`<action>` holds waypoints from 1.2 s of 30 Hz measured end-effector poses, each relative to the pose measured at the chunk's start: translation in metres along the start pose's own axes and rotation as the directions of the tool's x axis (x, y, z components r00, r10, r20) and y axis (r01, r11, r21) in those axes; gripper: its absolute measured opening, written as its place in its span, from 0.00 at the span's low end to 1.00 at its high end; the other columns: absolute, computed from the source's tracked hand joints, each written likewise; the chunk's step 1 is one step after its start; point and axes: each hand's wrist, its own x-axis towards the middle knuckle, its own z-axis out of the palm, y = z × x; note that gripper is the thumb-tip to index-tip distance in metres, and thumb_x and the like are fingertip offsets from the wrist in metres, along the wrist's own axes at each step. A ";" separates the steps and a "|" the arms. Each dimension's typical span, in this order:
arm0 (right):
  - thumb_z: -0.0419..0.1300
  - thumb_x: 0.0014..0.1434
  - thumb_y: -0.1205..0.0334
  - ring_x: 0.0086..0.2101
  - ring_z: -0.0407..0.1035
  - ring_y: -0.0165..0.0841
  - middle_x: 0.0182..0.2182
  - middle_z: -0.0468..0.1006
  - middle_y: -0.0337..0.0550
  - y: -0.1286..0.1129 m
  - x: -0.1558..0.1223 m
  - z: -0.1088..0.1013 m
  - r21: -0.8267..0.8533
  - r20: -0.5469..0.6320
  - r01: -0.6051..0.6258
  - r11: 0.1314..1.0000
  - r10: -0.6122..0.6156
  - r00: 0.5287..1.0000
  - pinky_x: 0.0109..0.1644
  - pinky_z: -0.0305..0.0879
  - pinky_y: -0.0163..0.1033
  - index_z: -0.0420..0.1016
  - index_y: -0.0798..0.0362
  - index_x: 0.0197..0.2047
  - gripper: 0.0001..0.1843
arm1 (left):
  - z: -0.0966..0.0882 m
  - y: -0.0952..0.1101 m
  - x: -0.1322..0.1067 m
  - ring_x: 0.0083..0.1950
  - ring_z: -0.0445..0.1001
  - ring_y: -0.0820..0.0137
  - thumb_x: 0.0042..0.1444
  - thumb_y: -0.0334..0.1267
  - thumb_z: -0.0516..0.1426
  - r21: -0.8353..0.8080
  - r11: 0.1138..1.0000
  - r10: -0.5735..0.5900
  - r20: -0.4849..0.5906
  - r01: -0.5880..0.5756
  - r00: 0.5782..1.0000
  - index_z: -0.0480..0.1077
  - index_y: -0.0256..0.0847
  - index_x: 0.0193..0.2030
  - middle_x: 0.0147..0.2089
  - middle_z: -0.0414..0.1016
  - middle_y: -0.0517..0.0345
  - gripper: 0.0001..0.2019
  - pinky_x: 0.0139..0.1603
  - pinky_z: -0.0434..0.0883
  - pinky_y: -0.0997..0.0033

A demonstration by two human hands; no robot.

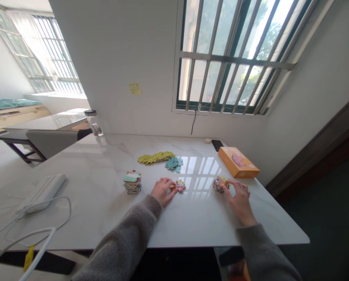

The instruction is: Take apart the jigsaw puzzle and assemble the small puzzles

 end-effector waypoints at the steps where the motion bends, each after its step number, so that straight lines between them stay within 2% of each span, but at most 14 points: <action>1: 0.53 0.62 0.49 0.46 0.64 0.46 0.46 0.78 0.48 0.002 0.000 0.001 -0.004 0.005 -0.010 1.000 0.010 1.000 0.48 0.55 0.48 0.74 0.50 0.46 0.17 | -0.001 0.001 0.000 0.51 0.69 0.59 0.59 0.40 0.58 0.003 1.000 -0.007 0.004 0.007 1.000 0.72 0.44 0.44 0.47 0.75 0.53 0.08 0.53 0.66 0.55; 4: 0.54 0.61 0.49 0.45 0.65 0.45 0.45 0.78 0.48 0.005 0.000 0.004 -0.002 0.029 -0.024 1.000 0.024 0.999 0.47 0.56 0.48 0.73 0.49 0.44 0.16 | -0.002 0.002 0.000 0.49 0.69 0.59 0.58 0.40 0.59 0.000 1.000 -0.014 -0.002 0.014 1.000 0.72 0.44 0.41 0.45 0.74 0.54 0.06 0.51 0.66 0.56; 6: 0.54 0.61 0.52 0.46 0.65 0.45 0.47 0.77 0.48 0.004 0.001 0.004 0.006 0.030 -0.010 1.000 0.010 1.000 0.48 0.57 0.49 0.74 0.49 0.44 0.14 | -0.002 0.001 0.000 0.49 0.69 0.60 0.56 0.38 0.60 -0.014 1.000 0.003 -0.018 -0.003 1.000 0.71 0.44 0.41 0.45 0.73 0.54 0.06 0.51 0.66 0.57; 9: 0.52 0.62 0.58 0.50 0.64 0.46 0.52 0.73 0.51 -0.002 0.003 0.000 0.058 -0.081 0.070 0.996 -0.065 0.995 0.53 0.58 0.52 0.74 0.51 0.44 0.12 | -0.003 0.000 0.000 0.49 0.68 0.60 0.53 0.35 0.61 -0.040 0.998 0.045 -0.055 -0.047 0.997 0.70 0.43 0.40 0.45 0.72 0.53 0.07 0.52 0.66 0.58; 12: 0.52 0.63 0.62 0.48 0.67 0.43 0.46 0.75 0.50 -0.019 0.004 -0.004 0.156 -0.182 0.193 0.969 -0.163 0.970 0.55 0.60 0.52 0.73 0.51 0.43 0.10 | -0.004 0.001 0.001 0.48 0.68 0.60 0.50 0.33 0.62 -0.063 0.992 0.099 -0.110 -0.106 0.989 0.70 0.42 0.39 0.45 0.72 0.53 0.09 0.52 0.66 0.58; 13: 0.52 0.64 0.64 0.47 0.69 0.42 0.43 0.76 0.48 -0.028 0.004 -0.004 0.196 -0.159 0.238 0.951 -0.209 0.965 0.54 0.61 0.51 0.73 0.50 0.42 0.09 | -0.004 0.002 0.001 0.48 0.68 0.60 0.49 0.32 0.62 -0.071 0.989 0.117 -0.128 -0.127 0.985 0.70 0.42 0.39 0.45 0.71 0.53 0.10 0.52 0.66 0.58; 15: 0.51 0.64 0.67 0.46 0.70 0.41 0.40 0.77 0.46 -0.049 0.003 -0.001 0.290 -0.023 0.316 0.903 -0.323 0.946 0.55 0.63 0.51 0.72 0.49 0.44 0.10 | -0.006 0.003 0.001 0.47 0.68 0.60 0.48 0.32 0.63 -0.088 0.983 0.143 -0.163 -0.159 0.976 0.69 0.42 0.39 0.45 0.71 0.53 0.11 0.52 0.66 0.58; 17: 0.52 0.64 0.67 0.47 0.70 0.40 0.43 0.76 0.46 -0.074 0.003 0.005 0.384 0.132 0.327 0.864 -0.401 0.907 0.54 0.66 0.49 0.71 0.47 0.49 0.13 | -0.006 0.004 0.000 0.47 0.68 0.61 0.47 0.32 0.63 -0.107 0.978 0.156 -0.194 -0.179 0.968 0.69 0.42 0.38 0.44 0.71 0.53 0.11 0.51 0.67 0.58; 19: 0.53 0.63 0.67 0.51 0.68 0.40 0.49 0.73 0.48 -0.097 0.005 0.011 0.471 0.251 0.293 0.832 -0.445 0.860 0.56 0.67 0.49 0.68 0.47 0.55 0.18 | -0.006 0.005 0.000 0.46 0.68 0.61 0.47 0.32 0.63 -0.124 0.972 0.167 -0.222 -0.197 0.961 0.68 0.43 0.38 0.44 0.71 0.54 0.11 0.51 0.67 0.58; 22: 0.58 0.62 0.65 0.57 0.63 0.42 0.56 0.68 0.49 -0.122 0.013 0.020 0.562 0.297 0.290 0.774 -0.517 0.803 0.61 0.64 0.52 0.64 0.46 0.60 0.23 | -0.006 0.004 -0.001 0.47 0.68 0.61 0.47 0.32 0.63 -0.151 0.962 0.186 -0.242 -0.227 0.952 0.68 0.43 0.39 0.44 0.71 0.54 0.12 0.51 0.67 0.58; 25: 0.60 0.61 0.64 0.56 0.63 0.42 0.54 0.71 0.48 -0.131 0.019 0.028 0.610 0.312 0.290 0.738 -0.560 0.768 0.60 0.65 0.53 0.66 0.46 0.58 0.22 | -0.007 0.004 -0.001 0.46 0.68 0.62 0.48 0.32 0.63 -0.197 0.951 0.181 -0.265 -0.237 0.947 0.67 0.42 0.37 0.44 0.72 0.53 0.11 0.51 0.68 0.59; 29: 0.60 0.63 0.63 0.51 0.67 0.40 0.48 0.74 0.46 -0.127 0.015 0.034 0.609 0.294 0.278 0.743 -0.536 0.791 0.55 0.68 0.50 0.70 0.46 0.52 0.15 | -0.009 0.006 0.000 0.47 0.69 0.62 0.49 0.32 0.62 -0.248 0.936 0.181 -0.263 -0.248 0.947 0.67 0.42 0.36 0.44 0.72 0.53 0.09 0.51 0.69 0.59; 32: 0.61 0.63 0.62 0.50 0.67 0.41 0.47 0.75 0.46 -0.120 0.008 0.031 0.539 0.234 0.334 0.773 -0.518 0.823 0.55 0.66 0.50 0.72 0.46 0.51 0.12 | -0.009 0.006 -0.001 0.50 0.69 0.61 0.51 0.33 0.61 -0.238 0.944 0.177 -0.225 -0.230 0.958 0.68 0.42 0.45 0.47 0.72 0.52 0.13 0.54 0.69 0.58; 36: 0.60 0.63 0.59 0.49 0.67 0.42 0.48 0.75 0.46 -0.097 0.003 0.017 0.341 0.106 0.353 0.871 -0.408 0.907 0.55 0.61 0.50 0.73 0.46 0.50 0.12 | -0.002 0.001 -0.001 0.54 0.67 0.58 0.55 0.35 0.59 -0.136 0.979 0.129 -0.161 -0.152 0.978 0.68 0.42 0.52 0.51 0.70 0.49 0.17 0.58 0.68 0.54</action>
